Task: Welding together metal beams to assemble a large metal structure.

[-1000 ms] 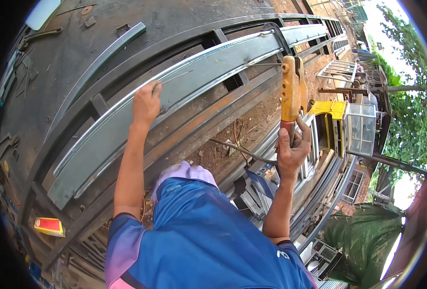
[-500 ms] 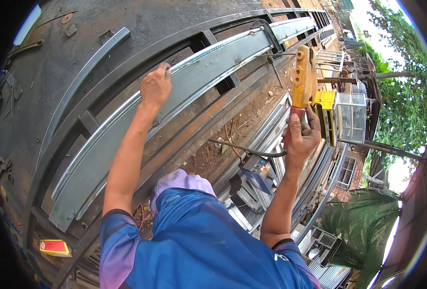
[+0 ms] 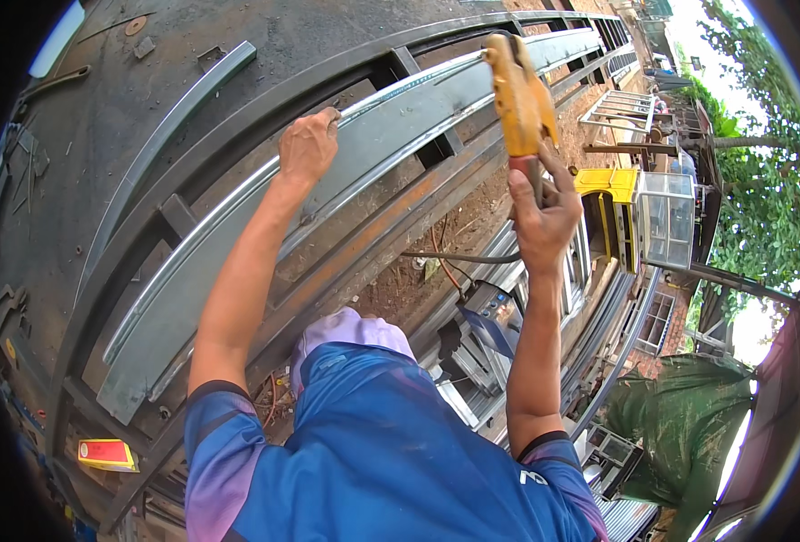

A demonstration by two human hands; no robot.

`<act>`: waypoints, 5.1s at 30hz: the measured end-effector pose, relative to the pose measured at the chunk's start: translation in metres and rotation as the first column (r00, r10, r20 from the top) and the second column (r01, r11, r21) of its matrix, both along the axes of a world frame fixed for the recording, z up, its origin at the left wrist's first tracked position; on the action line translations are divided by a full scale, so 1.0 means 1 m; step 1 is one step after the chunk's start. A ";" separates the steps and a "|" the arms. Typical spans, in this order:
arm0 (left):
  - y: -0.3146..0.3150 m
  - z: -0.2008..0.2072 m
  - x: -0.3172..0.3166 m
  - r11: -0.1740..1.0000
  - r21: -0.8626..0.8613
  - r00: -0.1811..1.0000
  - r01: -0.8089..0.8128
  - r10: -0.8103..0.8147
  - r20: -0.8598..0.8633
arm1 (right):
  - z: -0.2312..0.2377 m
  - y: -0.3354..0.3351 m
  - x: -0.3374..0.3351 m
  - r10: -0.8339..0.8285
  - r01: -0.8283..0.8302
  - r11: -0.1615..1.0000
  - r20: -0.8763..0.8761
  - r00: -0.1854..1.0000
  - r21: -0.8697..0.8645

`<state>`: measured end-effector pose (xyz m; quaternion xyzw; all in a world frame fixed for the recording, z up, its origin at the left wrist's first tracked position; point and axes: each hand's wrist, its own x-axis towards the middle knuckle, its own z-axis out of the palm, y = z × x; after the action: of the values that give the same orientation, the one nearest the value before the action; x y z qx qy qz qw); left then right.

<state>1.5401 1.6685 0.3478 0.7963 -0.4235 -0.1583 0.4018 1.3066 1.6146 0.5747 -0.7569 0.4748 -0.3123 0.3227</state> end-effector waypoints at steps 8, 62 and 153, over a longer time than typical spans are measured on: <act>0.001 -0.003 0.000 0.999 0.035 1.000 0.001 -0.001 -0.013 | -0.030 -0.021 0.022 0.179 -0.214 0.965 -0.220 0.959 -0.150; 0.001 -0.002 0.010 0.995 0.097 0.977 0.000 0.020 -0.210 | -0.028 -0.011 0.044 0.226 -0.267 0.963 -0.446 0.866 -0.032; -0.004 0.008 0.004 0.989 0.083 0.937 -0.126 0.146 -0.317 | -0.041 -0.009 0.037 0.254 -0.338 0.925 -0.383 0.888 -0.171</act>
<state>1.5439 1.6645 0.3555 0.7992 -0.2912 -0.2710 0.4506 1.3437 1.6060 0.5338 -0.8969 0.3633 -0.1716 0.1851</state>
